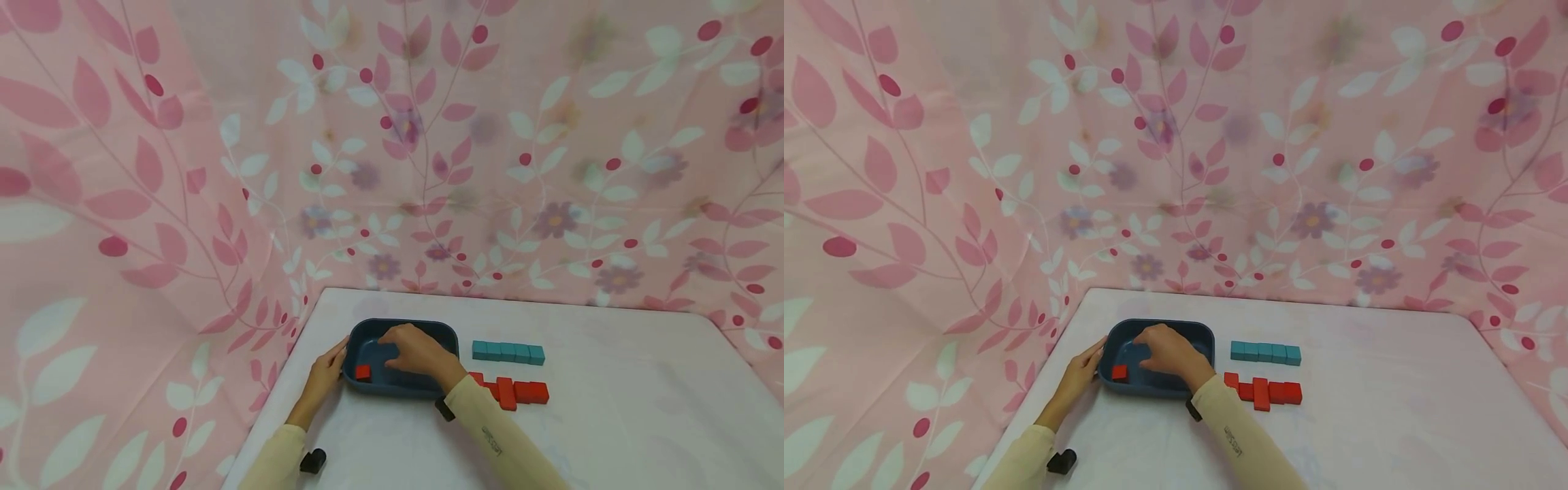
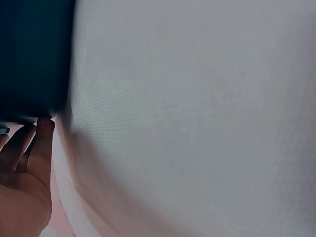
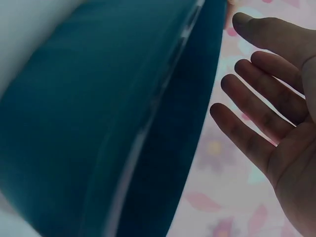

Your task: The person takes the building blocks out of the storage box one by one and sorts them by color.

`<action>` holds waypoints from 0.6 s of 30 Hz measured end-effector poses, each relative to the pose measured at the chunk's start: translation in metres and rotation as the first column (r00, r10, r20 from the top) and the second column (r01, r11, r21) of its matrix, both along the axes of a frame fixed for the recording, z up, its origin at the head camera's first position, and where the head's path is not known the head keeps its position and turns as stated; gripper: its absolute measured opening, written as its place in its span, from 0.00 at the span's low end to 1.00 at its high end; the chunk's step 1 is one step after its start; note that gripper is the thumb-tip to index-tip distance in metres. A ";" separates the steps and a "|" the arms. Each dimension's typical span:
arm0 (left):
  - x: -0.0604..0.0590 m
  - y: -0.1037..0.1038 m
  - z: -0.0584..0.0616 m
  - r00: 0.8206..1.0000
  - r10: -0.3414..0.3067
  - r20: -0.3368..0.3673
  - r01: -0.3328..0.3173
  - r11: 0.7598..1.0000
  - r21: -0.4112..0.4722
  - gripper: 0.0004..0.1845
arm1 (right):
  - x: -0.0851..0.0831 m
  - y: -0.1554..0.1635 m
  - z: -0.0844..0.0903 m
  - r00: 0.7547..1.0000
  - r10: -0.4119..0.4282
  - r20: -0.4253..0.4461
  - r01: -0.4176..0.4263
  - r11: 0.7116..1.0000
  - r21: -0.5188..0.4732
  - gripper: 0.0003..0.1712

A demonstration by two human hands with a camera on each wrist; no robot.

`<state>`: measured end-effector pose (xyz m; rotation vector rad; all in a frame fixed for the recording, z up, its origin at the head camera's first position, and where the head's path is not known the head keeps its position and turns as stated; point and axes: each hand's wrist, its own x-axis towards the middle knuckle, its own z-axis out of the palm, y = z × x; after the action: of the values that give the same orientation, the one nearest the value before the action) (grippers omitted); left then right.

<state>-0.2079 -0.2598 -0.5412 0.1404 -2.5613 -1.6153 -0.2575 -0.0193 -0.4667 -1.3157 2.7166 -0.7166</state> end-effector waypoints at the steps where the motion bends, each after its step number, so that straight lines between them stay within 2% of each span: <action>1: 0.000 0.000 0.000 1.000 0.003 0.005 -0.003 1.000 0.005 0.22 | -0.001 -0.003 -0.001 1.000 0.008 0.008 -0.008 1.000 -0.001 0.26; 10: -0.002 -0.001 -0.002 1.000 0.003 0.013 -0.004 0.999 0.040 0.21 | -0.008 -0.024 -0.017 0.994 0.077 0.077 -0.075 0.997 -0.032 0.27; 18: -0.002 -0.001 -0.004 1.000 -0.016 -0.005 0.017 0.997 0.073 0.21 | -0.007 -0.032 -0.028 0.987 0.077 0.139 -0.074 0.997 -0.027 0.26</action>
<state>-0.2097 -0.2610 -0.5453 0.1221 -2.5076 -1.7147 -0.2647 -0.0515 -0.4944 -1.3111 2.5426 -0.8014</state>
